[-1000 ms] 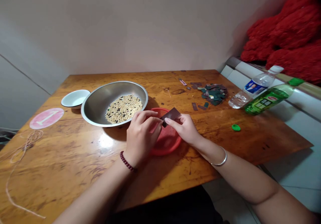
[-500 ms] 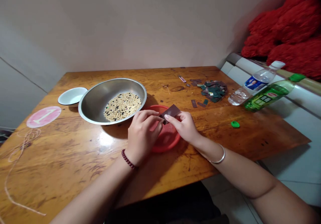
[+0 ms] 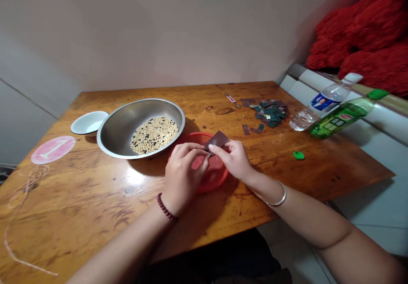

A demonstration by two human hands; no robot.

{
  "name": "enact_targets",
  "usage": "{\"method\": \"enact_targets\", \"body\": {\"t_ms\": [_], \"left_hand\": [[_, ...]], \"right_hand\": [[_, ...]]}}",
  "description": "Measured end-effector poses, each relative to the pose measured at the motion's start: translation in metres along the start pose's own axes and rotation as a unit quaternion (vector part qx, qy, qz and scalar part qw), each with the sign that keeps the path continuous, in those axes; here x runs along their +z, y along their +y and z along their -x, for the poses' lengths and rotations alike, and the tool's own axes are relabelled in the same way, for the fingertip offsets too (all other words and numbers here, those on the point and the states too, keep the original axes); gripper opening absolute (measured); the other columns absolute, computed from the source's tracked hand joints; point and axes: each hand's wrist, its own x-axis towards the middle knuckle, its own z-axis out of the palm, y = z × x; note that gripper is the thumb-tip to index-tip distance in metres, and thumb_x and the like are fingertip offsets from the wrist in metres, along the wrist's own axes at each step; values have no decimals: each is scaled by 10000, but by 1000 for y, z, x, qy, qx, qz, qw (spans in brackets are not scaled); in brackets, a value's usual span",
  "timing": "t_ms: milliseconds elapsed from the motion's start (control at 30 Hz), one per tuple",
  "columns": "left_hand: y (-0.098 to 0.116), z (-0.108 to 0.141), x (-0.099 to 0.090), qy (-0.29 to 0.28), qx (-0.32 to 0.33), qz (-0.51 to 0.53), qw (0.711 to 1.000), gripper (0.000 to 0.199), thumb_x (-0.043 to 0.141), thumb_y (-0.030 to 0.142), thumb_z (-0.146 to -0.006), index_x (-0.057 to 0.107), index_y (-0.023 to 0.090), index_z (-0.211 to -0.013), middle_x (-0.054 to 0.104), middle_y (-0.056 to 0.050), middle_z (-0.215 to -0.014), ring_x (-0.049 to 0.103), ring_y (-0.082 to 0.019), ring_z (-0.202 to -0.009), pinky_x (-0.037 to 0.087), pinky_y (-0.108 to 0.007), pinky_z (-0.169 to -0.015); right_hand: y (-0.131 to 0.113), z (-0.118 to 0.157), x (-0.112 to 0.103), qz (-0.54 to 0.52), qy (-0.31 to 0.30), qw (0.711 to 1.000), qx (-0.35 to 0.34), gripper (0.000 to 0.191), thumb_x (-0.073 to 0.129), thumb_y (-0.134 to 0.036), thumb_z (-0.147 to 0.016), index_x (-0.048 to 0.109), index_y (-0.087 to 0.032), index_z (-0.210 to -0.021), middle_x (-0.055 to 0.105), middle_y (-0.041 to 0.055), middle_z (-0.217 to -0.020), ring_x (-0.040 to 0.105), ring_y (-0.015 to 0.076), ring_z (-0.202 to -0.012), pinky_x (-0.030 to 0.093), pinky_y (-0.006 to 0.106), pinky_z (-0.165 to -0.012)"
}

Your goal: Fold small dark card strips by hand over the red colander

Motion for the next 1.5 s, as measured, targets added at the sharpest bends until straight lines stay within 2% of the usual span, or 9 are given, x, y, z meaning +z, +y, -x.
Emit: {"method": "enact_targets", "body": {"t_ms": [100, 267, 433, 567, 933, 1067, 1500], "left_hand": [[0, 0, -1, 20, -8, -2, 1000, 34, 650, 209, -843, 681, 199, -837, 667, -35, -976, 604, -170, -933, 492, -326, -858], [0, 0, 0, 0, -18, 6, 1000, 30, 650, 214, -842, 678, 208, -852, 664, -35, -979, 595, -177, -939, 492, -330, -850], [0, -1, 1, 11, -18, -17, 1000, 24, 653, 210, -838, 676, 208, -834, 661, -30, -951, 580, -180, -922, 475, -338, -854], [0, -2, 0, -2, -13, -12, 1000, 29, 650, 215, -842, 676, 209, -854, 656, -30, -943, 574, -177, -915, 473, -325, -844], [2, -2, -2, 13, -27, -6, 1000, 45, 630, 214, -852, 669, 203, -833, 647, -32, -928, 591, -171, -893, 480, -322, -832], [2, -1, -2, -3, -25, 10, 1000, 42, 632, 220, -854, 670, 206, -867, 647, -34, -936, 589, -169, -897, 484, -309, -812], [4, 0, -2, 8, -41, 21, 999, 59, 614, 229, -868, 659, 198, -846, 642, -33, -937, 586, -172, -904, 476, -320, -836]], "right_hand": [[0, 0, 0, -8, 1, 1000, 2, 183, 665, -338, -803, 735, -171, -780, 762, 65, -820, 704, 203, -744, 544, 313, -705], [0, 0, 0, -10, -6, 1000, -1, 191, 664, -350, -807, 733, -176, -770, 762, 70, -827, 707, 207, -763, 551, 322, -725], [1, -1, 0, -16, -1, 1000, 1, 208, 669, -375, -801, 735, -177, -799, 764, 69, -842, 709, 211, -776, 557, 333, -736], [0, -1, -1, -19, -11, 1000, 3, 213, 667, -377, -804, 737, -177, -795, 765, 68, -843, 710, 211, -779, 557, 327, -739], [-2, 1, 0, -24, -10, 1000, 0, 204, 673, -376, -798, 726, -180, -777, 762, 60, -824, 706, 200, -756, 551, 313, -717], [-2, 1, 0, -11, -16, 1000, -6, 203, 668, -368, -804, 727, -178, -763, 761, 64, -826, 704, 201, -764, 549, 315, -727], [-3, 2, -1, -15, -18, 1000, -9, 163, 666, -325, -811, 733, -178, -794, 764, 56, -831, 709, 197, -766, 549, 310, -733]]}}
